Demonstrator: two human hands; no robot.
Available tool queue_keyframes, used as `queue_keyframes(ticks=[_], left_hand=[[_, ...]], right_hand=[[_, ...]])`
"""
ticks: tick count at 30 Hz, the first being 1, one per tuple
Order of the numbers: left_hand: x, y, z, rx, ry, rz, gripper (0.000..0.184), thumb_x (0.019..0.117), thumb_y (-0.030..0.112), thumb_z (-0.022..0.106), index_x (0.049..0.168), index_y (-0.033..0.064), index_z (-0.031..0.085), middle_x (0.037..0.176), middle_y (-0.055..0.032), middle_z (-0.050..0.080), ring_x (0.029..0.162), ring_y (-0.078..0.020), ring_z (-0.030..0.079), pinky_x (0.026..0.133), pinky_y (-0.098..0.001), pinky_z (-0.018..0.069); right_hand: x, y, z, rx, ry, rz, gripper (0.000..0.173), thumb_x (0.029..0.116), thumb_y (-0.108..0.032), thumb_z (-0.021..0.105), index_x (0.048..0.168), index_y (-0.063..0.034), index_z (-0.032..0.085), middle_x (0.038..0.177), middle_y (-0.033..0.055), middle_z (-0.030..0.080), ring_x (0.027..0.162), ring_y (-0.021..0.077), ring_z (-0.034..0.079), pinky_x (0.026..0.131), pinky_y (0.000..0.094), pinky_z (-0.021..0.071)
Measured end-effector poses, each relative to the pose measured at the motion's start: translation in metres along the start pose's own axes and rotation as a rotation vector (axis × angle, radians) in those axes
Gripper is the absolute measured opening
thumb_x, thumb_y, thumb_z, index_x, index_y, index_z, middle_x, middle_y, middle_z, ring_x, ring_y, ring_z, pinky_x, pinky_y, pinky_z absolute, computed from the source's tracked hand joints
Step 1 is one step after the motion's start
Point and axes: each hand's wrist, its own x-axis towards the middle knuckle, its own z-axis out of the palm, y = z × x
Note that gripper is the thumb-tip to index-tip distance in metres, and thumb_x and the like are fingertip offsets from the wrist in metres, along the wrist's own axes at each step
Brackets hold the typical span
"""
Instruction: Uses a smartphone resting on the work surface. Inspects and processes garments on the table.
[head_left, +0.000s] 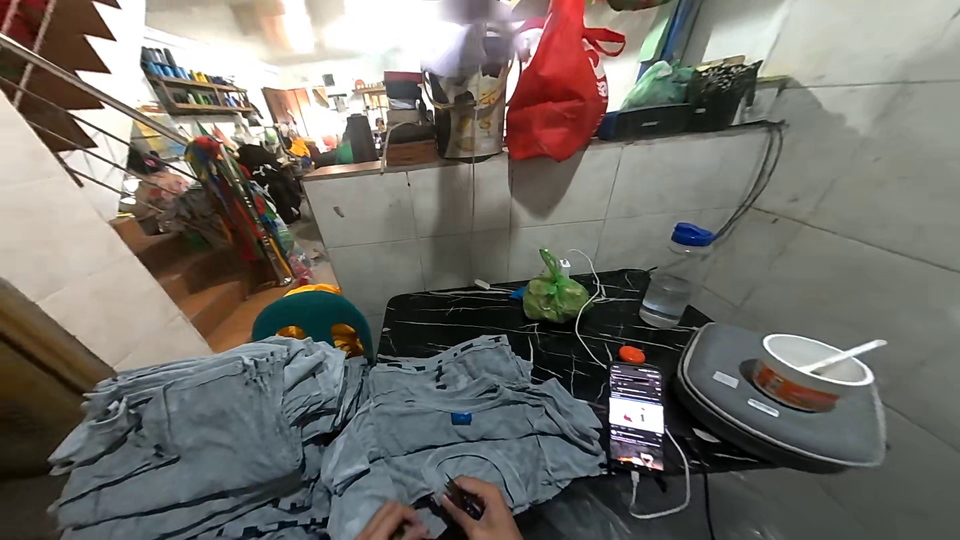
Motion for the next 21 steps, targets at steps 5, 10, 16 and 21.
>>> queue_keyframes(ticks=[5,10,16,21], left_hand=[[0.016,0.01,-0.003,0.081,0.104,-0.055,0.045,0.0896,0.026,0.08,0.126,0.0032,0.066,0.101,-0.0106,0.071,0.073,-0.0188,0.064,0.065,-0.037,0.0555],[0.023,0.012,0.014,0.21,0.135,-0.037,0.026,0.0899,0.025,0.077,0.114,0.0134,0.077,0.099,-0.0093,0.07,0.084,-0.0215,0.069,0.073,-0.0419,0.0599],[0.027,0.01,-0.016,0.264,0.175,-0.142,0.028,0.0956,0.028,0.069,0.107,0.0034,0.077,0.068,-0.0099,0.069,0.058,-0.0249,0.065,0.061,-0.0486,0.0553],[0.058,0.025,-0.009,-0.274,0.202,-0.294,0.032,0.1037,0.014,0.058,0.128,-0.0058,0.051,0.086,-0.0122,0.074,0.068,-0.02,0.074,0.063,-0.0393,0.0643]], right_hand=[[-0.001,-0.004,0.002,0.002,0.024,-0.017,0.017,0.096,-0.012,0.07,0.1,0.0039,0.074,0.089,0.0098,0.073,0.082,0.0085,0.068,0.081,0.028,0.0564],[-0.005,-0.01,-0.001,-0.196,0.015,0.03,0.029,0.0957,-0.025,0.073,0.114,-0.0032,0.075,0.098,0.0115,0.077,0.09,0.0203,0.074,0.087,0.0442,0.0594],[-0.019,-0.061,-0.044,-0.924,-0.015,0.444,0.046,0.0928,-0.02,0.064,0.138,-0.0155,0.064,0.096,0.022,0.075,0.089,0.0459,0.072,0.078,0.0657,0.0538],[-0.01,-0.062,-0.075,-0.685,0.254,0.212,0.049,0.0841,-0.01,0.073,0.132,-0.0052,0.063,0.09,0.0159,0.074,0.081,0.0381,0.072,0.073,0.0608,0.0561]])
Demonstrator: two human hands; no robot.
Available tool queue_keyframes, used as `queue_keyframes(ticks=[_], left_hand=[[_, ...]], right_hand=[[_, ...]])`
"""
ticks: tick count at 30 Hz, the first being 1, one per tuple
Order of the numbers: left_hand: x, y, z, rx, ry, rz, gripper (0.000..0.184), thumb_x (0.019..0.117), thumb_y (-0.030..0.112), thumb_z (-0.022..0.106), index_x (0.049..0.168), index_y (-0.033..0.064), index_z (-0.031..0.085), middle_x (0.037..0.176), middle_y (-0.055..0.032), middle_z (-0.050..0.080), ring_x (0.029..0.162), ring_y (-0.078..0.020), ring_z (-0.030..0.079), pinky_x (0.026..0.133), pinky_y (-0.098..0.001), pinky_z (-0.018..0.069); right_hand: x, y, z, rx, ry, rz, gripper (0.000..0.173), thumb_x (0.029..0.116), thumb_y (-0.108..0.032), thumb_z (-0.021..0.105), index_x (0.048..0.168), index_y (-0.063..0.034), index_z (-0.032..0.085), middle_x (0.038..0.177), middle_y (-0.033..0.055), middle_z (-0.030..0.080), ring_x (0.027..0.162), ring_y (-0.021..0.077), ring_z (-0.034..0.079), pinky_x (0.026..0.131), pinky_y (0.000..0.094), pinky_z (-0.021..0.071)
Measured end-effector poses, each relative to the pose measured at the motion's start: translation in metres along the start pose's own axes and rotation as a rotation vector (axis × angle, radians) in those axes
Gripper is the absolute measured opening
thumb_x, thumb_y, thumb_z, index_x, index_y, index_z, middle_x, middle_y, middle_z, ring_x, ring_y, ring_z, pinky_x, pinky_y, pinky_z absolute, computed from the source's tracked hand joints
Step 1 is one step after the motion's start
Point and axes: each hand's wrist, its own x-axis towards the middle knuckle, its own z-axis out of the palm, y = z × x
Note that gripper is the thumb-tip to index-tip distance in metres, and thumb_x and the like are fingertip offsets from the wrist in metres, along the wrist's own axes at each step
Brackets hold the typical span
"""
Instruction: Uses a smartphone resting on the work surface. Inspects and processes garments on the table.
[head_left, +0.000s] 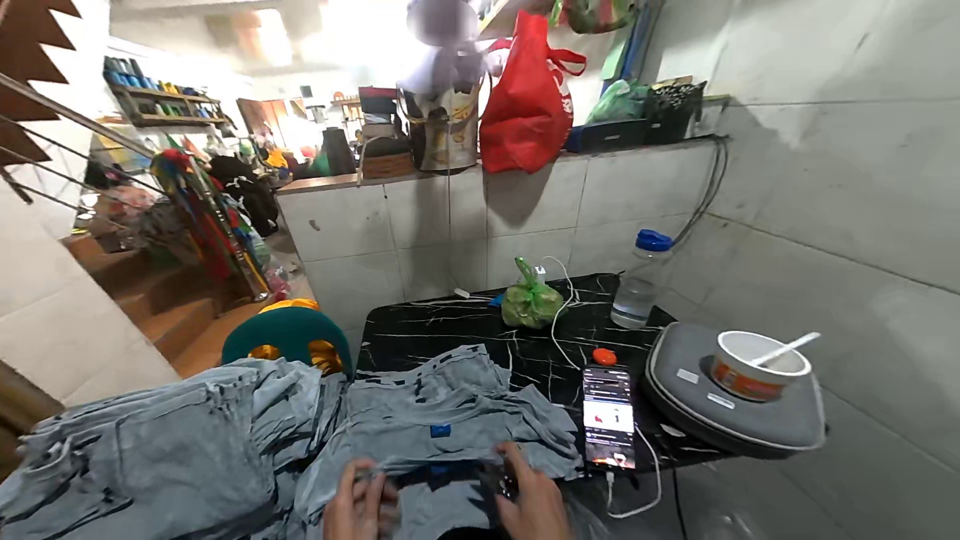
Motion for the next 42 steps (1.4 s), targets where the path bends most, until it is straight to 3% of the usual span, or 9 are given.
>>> queue_keyframes(ticks=[2,4,10,16,19,22,28,40,42], left_hand=[[0.019,-0.01,0.014,-0.012,0.03,0.181,0.056,0.0994,0.01,0.062,0.145,-0.0095,0.037,0.132,-0.0211,0.063,0.117,-0.0247,0.067,0.101,-0.0414,0.0563],[0.035,-0.029,0.023,0.228,0.029,0.307,0.053,0.0969,0.018,0.066,0.141,-0.0069,0.048,0.143,-0.0233,0.055,0.132,-0.0323,0.055,0.112,-0.0472,0.0471],[-0.006,-0.029,0.07,0.564,-0.082,0.348,0.023,0.0979,0.025,0.064,0.112,0.0116,0.077,0.116,-0.0192,0.068,0.113,-0.0438,0.061,0.094,-0.0621,0.0482],[-0.039,-0.034,0.118,0.363,-0.327,0.462,0.036,0.0954,0.037,0.069,0.122,0.0132,0.075,0.131,-0.0135,0.065,0.132,-0.0397,0.051,0.108,-0.0623,0.0384],[-0.044,-0.023,0.121,0.143,-0.388,0.367,0.046,0.0871,0.018,0.076,0.126,-0.0046,0.065,0.134,-0.0233,0.062,0.131,-0.0404,0.054,0.112,-0.0572,0.0394],[-0.041,-0.007,0.118,-0.032,-0.365,0.288,0.047,0.0861,0.0,0.074,0.128,-0.0079,0.053,0.114,-0.0209,0.07,0.105,-0.029,0.071,0.095,-0.0462,0.0577],[-0.022,-0.014,0.118,0.039,-0.222,0.607,0.012,0.0934,0.011,0.074,0.102,0.0069,0.081,0.097,-0.0033,0.079,0.094,-0.0111,0.074,0.092,-0.0293,0.0596],[-0.023,-0.001,0.107,-0.035,-0.249,0.558,0.008,0.0935,0.007,0.071,0.093,-0.0001,0.075,0.093,-0.009,0.076,0.09,-0.0127,0.073,0.088,-0.0284,0.0597],[-0.024,-0.002,0.107,-0.031,-0.275,0.58,0.01,0.0926,0.009,0.073,0.09,-0.0012,0.074,0.094,-0.011,0.075,0.095,-0.0164,0.072,0.094,-0.0307,0.0579]], right_hand=[[0.015,0.012,0.014,0.1,0.132,-0.058,0.064,0.0828,-0.011,0.077,0.142,-0.0073,0.054,0.114,0.0117,0.074,0.093,0.0335,0.074,0.079,0.0588,0.0596],[0.031,0.031,0.031,0.083,0.16,-0.082,0.064,0.0838,-0.015,0.076,0.143,-0.0096,0.054,0.127,0.0097,0.07,0.097,0.0311,0.074,0.079,0.0568,0.06],[0.039,0.056,0.039,0.098,0.015,-0.115,0.058,0.0868,-0.014,0.075,0.143,-0.0122,0.059,0.147,0.0043,0.06,0.121,0.0255,0.067,0.095,0.0539,0.0569],[0.022,0.059,0.03,0.15,0.035,-0.173,0.057,0.0846,-0.007,0.074,0.14,-0.0075,0.061,0.141,0.0068,0.064,0.123,0.0251,0.066,0.1,0.0524,0.0556],[0.005,0.06,0.026,0.183,0.133,-0.211,0.049,0.0828,-0.003,0.075,0.131,-0.001,0.066,0.131,0.0137,0.068,0.118,0.0288,0.068,0.098,0.0515,0.057],[-0.014,0.065,0.026,0.222,0.26,-0.239,0.036,0.0832,-0.002,0.076,0.118,0.003,0.069,0.121,0.0184,0.069,0.108,0.0287,0.07,0.091,0.0467,0.0598],[-0.034,0.074,0.029,0.273,0.34,-0.203,0.02,0.0902,-0.005,0.072,0.107,0.0049,0.071,0.101,0.0182,0.07,0.092,0.0233,0.071,0.085,0.0358,0.0598],[-0.027,0.05,0.034,0.792,-0.134,0.098,0.038,0.1084,-0.026,0.051,0.093,0.0008,0.073,0.076,0.0016,0.071,0.069,0.0065,0.065,0.071,0.0287,0.0564],[-0.025,0.045,0.034,0.864,-0.173,0.199,0.037,0.1069,-0.029,0.054,0.085,-0.0047,0.07,0.067,-0.0043,0.061,0.056,0.002,0.051,0.055,0.0232,0.045]])
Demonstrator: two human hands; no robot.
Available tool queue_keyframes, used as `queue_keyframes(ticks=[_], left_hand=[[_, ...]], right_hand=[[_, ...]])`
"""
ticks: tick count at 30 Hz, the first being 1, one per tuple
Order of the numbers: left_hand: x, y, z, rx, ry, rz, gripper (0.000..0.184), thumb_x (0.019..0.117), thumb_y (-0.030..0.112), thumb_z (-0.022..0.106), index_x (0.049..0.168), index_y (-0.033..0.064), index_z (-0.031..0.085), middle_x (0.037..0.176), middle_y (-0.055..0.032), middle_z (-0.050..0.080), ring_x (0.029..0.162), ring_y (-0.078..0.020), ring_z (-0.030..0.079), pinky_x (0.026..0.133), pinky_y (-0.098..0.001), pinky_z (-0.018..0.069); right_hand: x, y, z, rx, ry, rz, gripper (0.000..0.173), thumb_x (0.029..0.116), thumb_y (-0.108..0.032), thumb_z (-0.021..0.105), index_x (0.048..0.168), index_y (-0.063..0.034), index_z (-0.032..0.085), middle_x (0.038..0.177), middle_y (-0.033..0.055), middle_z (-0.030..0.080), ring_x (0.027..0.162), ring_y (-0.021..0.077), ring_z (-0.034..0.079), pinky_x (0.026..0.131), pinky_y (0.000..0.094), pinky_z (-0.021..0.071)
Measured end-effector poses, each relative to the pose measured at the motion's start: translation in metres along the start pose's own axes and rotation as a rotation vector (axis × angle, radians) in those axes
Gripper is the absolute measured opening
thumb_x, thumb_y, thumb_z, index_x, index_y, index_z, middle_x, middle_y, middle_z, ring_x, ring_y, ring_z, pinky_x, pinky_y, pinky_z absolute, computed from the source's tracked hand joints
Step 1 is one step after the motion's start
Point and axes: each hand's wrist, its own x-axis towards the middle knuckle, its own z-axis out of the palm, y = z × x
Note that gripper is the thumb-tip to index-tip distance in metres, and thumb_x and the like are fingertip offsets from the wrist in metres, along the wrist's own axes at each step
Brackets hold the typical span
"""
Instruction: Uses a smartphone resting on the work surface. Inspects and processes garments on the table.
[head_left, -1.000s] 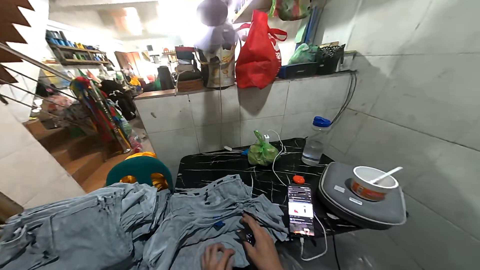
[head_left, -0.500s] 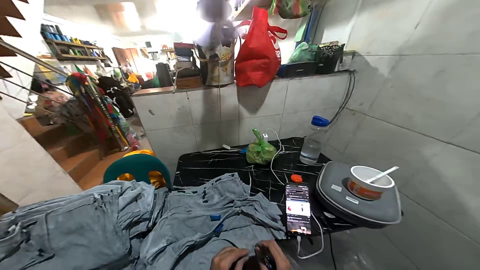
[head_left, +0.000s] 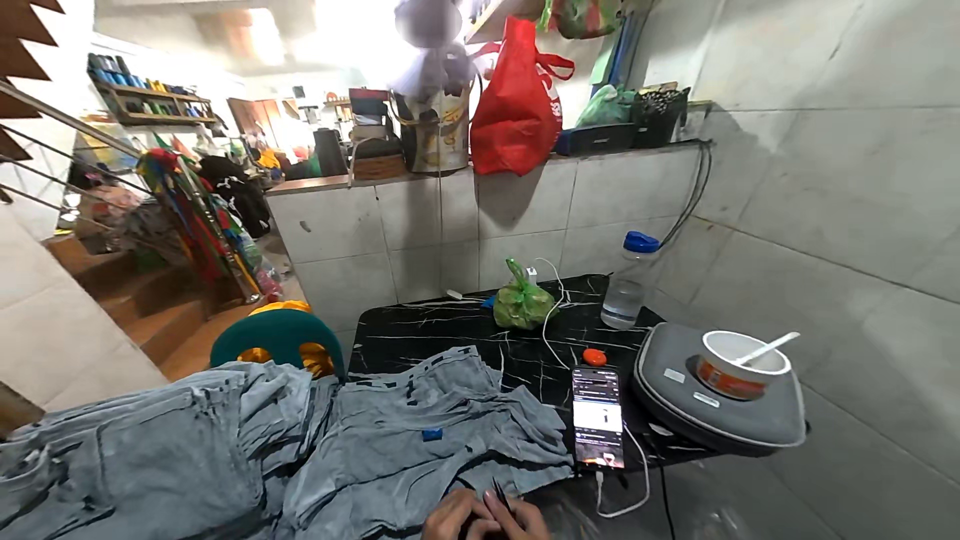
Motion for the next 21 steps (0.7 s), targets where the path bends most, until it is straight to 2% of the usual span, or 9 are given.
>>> queue_keyframes(ticks=[3,5,7,9,10,12,16,18,21], left_hand=[[-0.001,0.001,-0.003,0.0,-0.051,0.01,0.018,0.0925,0.014,0.075,0.087,-0.0027,0.073,0.095,-0.0148,0.074,0.102,-0.0226,0.071,0.101,-0.0348,0.0541],[-0.002,0.003,-0.005,-0.054,-0.079,-0.017,0.019,0.0917,0.014,0.075,0.087,-0.0045,0.073,0.1,-0.0186,0.074,0.108,-0.0263,0.069,0.105,-0.0383,0.052],[-0.001,0.003,-0.008,-0.156,-0.1,-0.065,0.016,0.0925,0.009,0.073,0.101,-0.0048,0.074,0.107,-0.0169,0.074,0.111,-0.0236,0.069,0.105,-0.0387,0.0528],[0.001,0.002,-0.01,-0.193,-0.114,-0.095,0.029,0.0924,0.002,0.068,0.121,-0.0034,0.069,0.119,-0.0141,0.072,0.114,-0.0201,0.069,0.104,-0.0385,0.0553],[0.002,0.001,-0.009,-0.164,-0.098,-0.093,0.032,0.0907,-0.001,0.068,0.123,-0.0023,0.07,0.121,-0.0134,0.072,0.115,-0.0197,0.069,0.105,-0.0383,0.0548],[0.003,0.002,-0.004,-0.062,-0.032,-0.075,0.028,0.0867,-0.001,0.072,0.115,0.0019,0.077,0.113,-0.012,0.075,0.111,-0.0187,0.07,0.102,-0.0353,0.0553],[0.002,-0.001,0.003,-0.012,0.108,-0.059,0.01,0.0822,0.004,0.08,0.092,0.0059,0.082,0.097,-0.0087,0.076,0.095,-0.0112,0.072,0.088,-0.026,0.0592],[0.001,-0.005,0.004,-0.078,0.16,-0.085,0.009,0.0808,0.002,0.081,0.089,0.0052,0.082,0.096,-0.0067,0.078,0.094,-0.0091,0.073,0.089,-0.0252,0.0602],[-0.001,-0.006,0.003,-0.223,0.224,-0.212,0.009,0.0829,-0.003,0.078,0.091,-0.0006,0.077,0.094,-0.0078,0.078,0.088,-0.0109,0.075,0.082,-0.0279,0.0632]], right_hand=[[0.001,-0.004,-0.001,0.048,0.013,0.049,0.028,0.1028,-0.023,0.062,0.08,-0.0071,0.066,0.061,-0.0061,0.056,0.049,0.0018,0.047,0.049,0.0217,0.0407],[-0.003,-0.007,0.0,0.003,0.072,-0.019,0.016,0.098,-0.013,0.066,0.084,-0.0045,0.065,0.066,-0.0056,0.06,0.058,0.0014,0.055,0.06,0.0222,0.0489],[-0.007,-0.006,0.003,0.015,0.101,-0.085,0.01,0.0973,-0.007,0.064,0.089,-0.0015,0.064,0.073,-0.0034,0.063,0.065,0.0026,0.06,0.066,0.0231,0.0526],[-0.01,-0.007,0.007,0.038,0.108,-0.129,0.01,0.099,-0.005,0.059,0.092,-0.0004,0.064,0.076,-0.0023,0.064,0.067,0.0031,0.059,0.066,0.023,0.0514],[-0.011,-0.007,0.008,0.016,0.112,-0.163,0.011,0.0991,-0.005,0.058,0.092,0.0003,0.065,0.078,-0.0017,0.065,0.068,0.0028,0.059,0.067,0.0228,0.0519],[-0.012,-0.007,0.008,-0.082,0.114,-0.236,0.012,0.0971,-0.004,0.059,0.093,0.0033,0.068,0.081,0.0028,0.067,0.074,0.0047,0.063,0.073,0.0251,0.0547],[-0.016,-0.01,0.002,-0.348,0.131,-0.322,0.016,0.0945,-0.009,0.065,0.093,0.0053,0.071,0.08,0.012,0.069,0.072,0.0145,0.065,0.07,0.0337,0.0549],[-0.02,-0.014,-0.001,-0.442,0.163,-0.357,0.019,0.094,-0.014,0.07,0.098,0.0042,0.072,0.084,0.0148,0.072,0.076,0.0204,0.07,0.074,0.0397,0.058],[-0.024,-0.021,-0.008,-0.606,0.214,-0.37,0.039,0.0953,-0.035,0.073,0.113,0.0001,0.073,0.094,0.0141,0.075,0.084,0.0258,0.074,0.079,0.0497,0.06]])
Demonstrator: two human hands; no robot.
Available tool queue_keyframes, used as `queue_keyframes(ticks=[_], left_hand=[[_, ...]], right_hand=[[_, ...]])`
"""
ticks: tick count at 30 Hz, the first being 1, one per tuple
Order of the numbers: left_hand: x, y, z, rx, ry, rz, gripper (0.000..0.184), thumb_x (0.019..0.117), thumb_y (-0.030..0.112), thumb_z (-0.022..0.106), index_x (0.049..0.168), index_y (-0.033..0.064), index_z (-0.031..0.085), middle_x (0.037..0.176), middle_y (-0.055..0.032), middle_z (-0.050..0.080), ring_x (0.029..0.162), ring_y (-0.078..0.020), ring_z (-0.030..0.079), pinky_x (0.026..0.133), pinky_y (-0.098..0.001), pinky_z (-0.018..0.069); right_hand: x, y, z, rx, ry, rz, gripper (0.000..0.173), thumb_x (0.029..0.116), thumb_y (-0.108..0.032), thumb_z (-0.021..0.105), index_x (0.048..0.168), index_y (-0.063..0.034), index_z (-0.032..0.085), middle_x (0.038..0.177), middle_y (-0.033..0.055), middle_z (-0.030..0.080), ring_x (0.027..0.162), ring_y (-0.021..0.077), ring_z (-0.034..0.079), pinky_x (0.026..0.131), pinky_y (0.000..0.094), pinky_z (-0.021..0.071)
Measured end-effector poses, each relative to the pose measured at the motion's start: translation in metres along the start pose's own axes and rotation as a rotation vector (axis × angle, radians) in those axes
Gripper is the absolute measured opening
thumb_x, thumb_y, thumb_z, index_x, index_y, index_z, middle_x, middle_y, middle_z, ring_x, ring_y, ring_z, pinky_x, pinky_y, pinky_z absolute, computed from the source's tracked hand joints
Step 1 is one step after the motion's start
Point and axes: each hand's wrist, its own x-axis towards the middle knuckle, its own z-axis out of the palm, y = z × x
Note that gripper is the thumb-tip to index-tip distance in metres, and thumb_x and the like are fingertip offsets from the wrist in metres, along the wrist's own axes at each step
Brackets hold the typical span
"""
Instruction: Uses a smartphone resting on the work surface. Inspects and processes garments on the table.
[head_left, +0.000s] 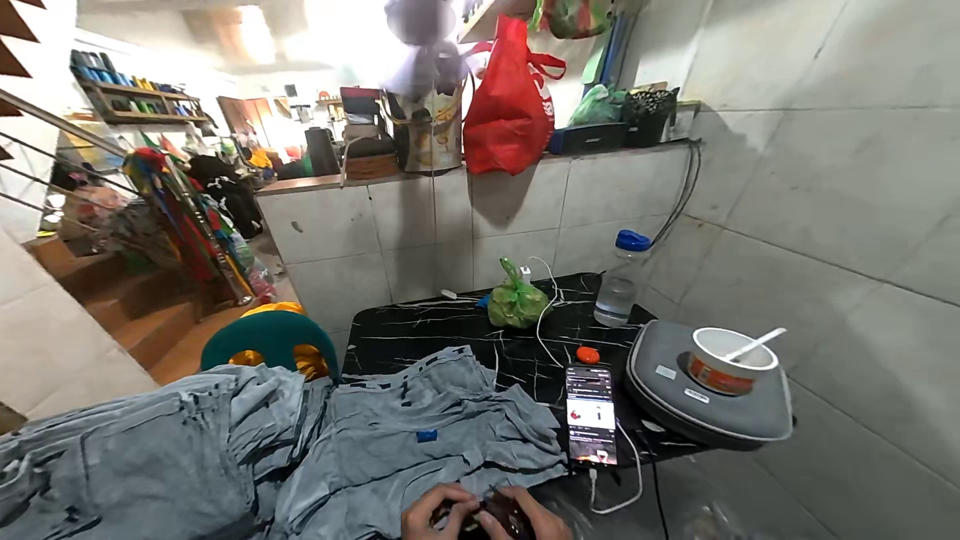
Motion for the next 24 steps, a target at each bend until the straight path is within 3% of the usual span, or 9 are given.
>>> queue_keyframes(ticks=[6,12,15,18,20,24], left_hand=[[0.0,0.009,-0.004,-0.092,-0.007,-0.125,0.007,0.0864,-0.005,0.073,0.093,-0.0029,0.071,0.093,-0.008,0.075,0.088,-0.0125,0.073,0.082,-0.0299,0.0631],[-0.006,0.006,0.0,-0.087,-0.043,-0.079,0.007,0.0855,-0.006,0.074,0.092,-0.0034,0.072,0.094,-0.0086,0.075,0.09,-0.0134,0.073,0.085,-0.0304,0.0622],[-0.008,0.006,0.001,-0.1,-0.011,-0.101,0.008,0.0876,-0.006,0.071,0.094,-0.0038,0.068,0.094,-0.0081,0.075,0.092,-0.0138,0.074,0.087,-0.0311,0.0624],[-0.007,0.008,0.005,-0.129,0.075,-0.179,0.01,0.0871,-0.006,0.073,0.095,-0.0048,0.067,0.094,-0.0104,0.076,0.09,-0.016,0.075,0.084,-0.0327,0.0641],[-0.007,0.011,0.01,-0.128,0.113,-0.193,0.011,0.086,-0.005,0.075,0.095,-0.0052,0.07,0.094,-0.0109,0.076,0.088,-0.0163,0.076,0.082,-0.0332,0.0649],[-0.011,0.01,0.018,0.078,0.123,-0.041,0.012,0.0835,0.0,0.079,0.095,-0.0031,0.077,0.1,-0.0137,0.078,0.096,-0.0162,0.076,0.089,-0.0313,0.0625]], right_hand=[[0.003,0.001,-0.007,-0.263,-0.097,-0.063,0.041,0.0976,-0.041,0.068,0.108,-0.0017,0.073,0.094,0.0146,0.076,0.081,0.0306,0.074,0.072,0.0537,0.0599],[0.004,-0.001,0.004,-0.373,-0.136,-0.177,0.031,0.1026,-0.03,0.06,0.111,-0.0027,0.073,0.094,0.0158,0.075,0.078,0.0331,0.075,0.066,0.054,0.0601],[0.004,0.0,0.012,-0.395,-0.051,-0.178,0.032,0.1046,-0.03,0.056,0.106,-0.0033,0.074,0.087,0.0146,0.074,0.072,0.0322,0.074,0.06,0.0523,0.0591],[0.011,-0.002,0.017,-0.122,0.019,0.023,0.039,0.0984,-0.035,0.067,0.11,0.001,0.072,0.087,0.0148,0.073,0.076,0.0298,0.072,0.07,0.0517,0.059],[0.02,0.005,0.018,0.15,-0.017,0.17,0.033,0.0929,-0.028,0.075,0.108,0.001,0.072,0.088,0.0132,0.071,0.079,0.0232,0.068,0.076,0.044,0.0572],[0.034,0.016,0.022,0.503,-0.09,0.279,0.014,0.0947,-0.014,0.07,0.094,-0.0006,0.071,0.084,0.0044,0.069,0.077,0.0094,0.066,0.076,0.0295,0.0569]])
